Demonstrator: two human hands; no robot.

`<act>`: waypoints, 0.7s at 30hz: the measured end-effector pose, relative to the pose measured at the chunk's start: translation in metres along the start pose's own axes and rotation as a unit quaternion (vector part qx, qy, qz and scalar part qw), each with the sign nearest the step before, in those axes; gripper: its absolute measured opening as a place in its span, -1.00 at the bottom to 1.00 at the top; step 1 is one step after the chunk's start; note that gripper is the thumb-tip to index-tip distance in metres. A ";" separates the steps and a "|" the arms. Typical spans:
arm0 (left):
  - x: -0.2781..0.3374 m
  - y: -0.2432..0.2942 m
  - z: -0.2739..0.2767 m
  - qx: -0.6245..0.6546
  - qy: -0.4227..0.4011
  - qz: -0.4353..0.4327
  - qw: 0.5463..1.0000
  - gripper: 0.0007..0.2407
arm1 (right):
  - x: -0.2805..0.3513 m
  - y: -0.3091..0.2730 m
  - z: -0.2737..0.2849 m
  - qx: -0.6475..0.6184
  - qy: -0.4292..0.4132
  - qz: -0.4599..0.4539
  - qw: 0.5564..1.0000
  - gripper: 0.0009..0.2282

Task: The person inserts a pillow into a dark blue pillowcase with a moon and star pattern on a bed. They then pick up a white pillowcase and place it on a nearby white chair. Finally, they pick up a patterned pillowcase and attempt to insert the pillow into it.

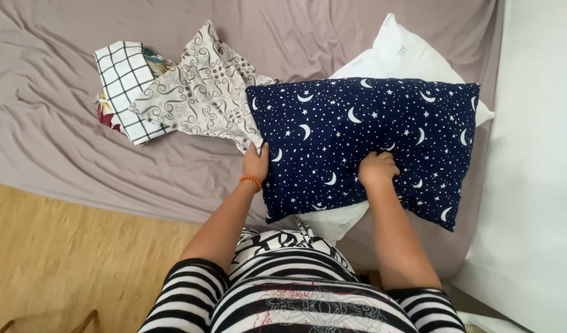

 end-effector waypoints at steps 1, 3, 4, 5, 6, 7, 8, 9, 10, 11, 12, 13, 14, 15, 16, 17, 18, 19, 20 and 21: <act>-0.001 -0.001 -0.001 0.000 0.000 0.000 1.000 -0.58 | 0.018 -0.010 0.023 0.000 0.000 0.000 1.000 -0.52; -0.004 0.000 -0.001 -0.031 0.007 -0.020 0.999 -0.61 | 0.052 -0.044 0.073 0.056 0.028 0.091 0.994 -0.59; -0.004 -0.005 -0.003 -0.033 0.010 -0.018 0.999 -0.61 | 0.067 -0.061 0.082 0.056 0.027 0.094 0.994 -0.59; -0.004 -0.008 -0.005 -0.041 0.013 -0.033 0.999 -0.62 | 0.084 -0.088 0.102 0.005 0.105 0.159 0.982 -0.52; -0.006 -0.011 -0.006 -0.050 0.017 -0.049 0.997 -0.63 | 0.103 -0.114 0.125 -0.048 0.182 0.220 0.957 -0.41; -0.005 -0.017 -0.006 -0.051 0.020 -0.048 0.997 -0.63 | 0.109 -0.130 0.126 -0.050 0.182 0.223 0.956 -0.41; -0.006 -0.019 -0.006 -0.061 0.024 -0.059 0.996 -0.64 | 0.118 -0.157 0.121 -0.058 0.127 0.307 0.941 -0.18; -0.008 -0.021 -0.006 -0.072 0.028 -0.069 0.995 -0.65 | 0.130 -0.182 0.118 -0.064 0.070 0.387 0.917 0.06; -0.007 -0.020 0.001 -0.072 0.030 -0.071 0.994 -0.65 | 0.129 -0.185 0.109 -0.065 0.071 0.387 0.917 0.06; -0.006 -0.019 0.006 -0.078 0.017 -0.067 0.994 -0.65 | 0.128 -0.187 0.098 -0.037 0.070 0.390 0.917 0.13; -0.003 -0.020 0.009 -0.084 0.004 -0.063 0.994 -0.66 | 0.128 -0.188 0.085 -0.008 0.068 0.392 0.917 0.20; 0.001 -0.021 0.013 -0.084 0.005 -0.063 0.994 -0.66 | 0.126 -0.187 0.076 -0.009 0.068 0.392 0.917 0.20; 0.003 -0.023 0.018 -0.077 0.002 -0.057 0.995 -0.66 | 0.123 -0.189 0.070 -0.007 0.091 0.397 0.913 0.21; 0.004 -0.025 0.024 -0.070 -0.001 -0.052 0.996 -0.66 | 0.121 -0.191 0.065 -0.005 0.113 0.400 0.909 0.23; -0.003 -0.041 0.019 -0.070 0.003 -0.051 0.996 -0.66 | 0.124 -0.190 0.077 -0.005 0.115 0.403 0.908 0.23; -0.011 -0.055 0.017 -0.041 0.030 -0.065 0.997 -0.67 | 0.126 -0.188 0.087 -0.002 0.092 0.399 0.913 0.25; -0.014 -0.072 0.016 -0.014 0.055 -0.075 0.996 -0.67 | 0.132 -0.185 0.093 0.001 0.066 0.393 0.917 0.27; -0.006 -0.060 0.027 -0.015 0.056 -0.073 0.996 -0.67 | 0.132 -0.186 0.087 0.001 0.064 0.396 0.916 0.27; -0.002 -0.050 0.039 0.018 0.063 -0.038 0.997 -0.67 | 0.128 -0.187 0.088 0.016 0.111 0.390 0.914 0.21; 0.003 -0.040 0.050 0.051 0.071 -0.004 0.996 -0.67 | 0.125 -0.188 0.089 0.030 0.158 0.383 0.910 0.16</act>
Point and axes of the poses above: each hand's wrist, its own x-axis away from the middle knuckle, its own z-axis out of the back of the hand, y = z × x, the point moved 7 cm from there along -x, towards the middle knuckle, and after that the axes turned 12 degrees about y, right-handed, at the moved point
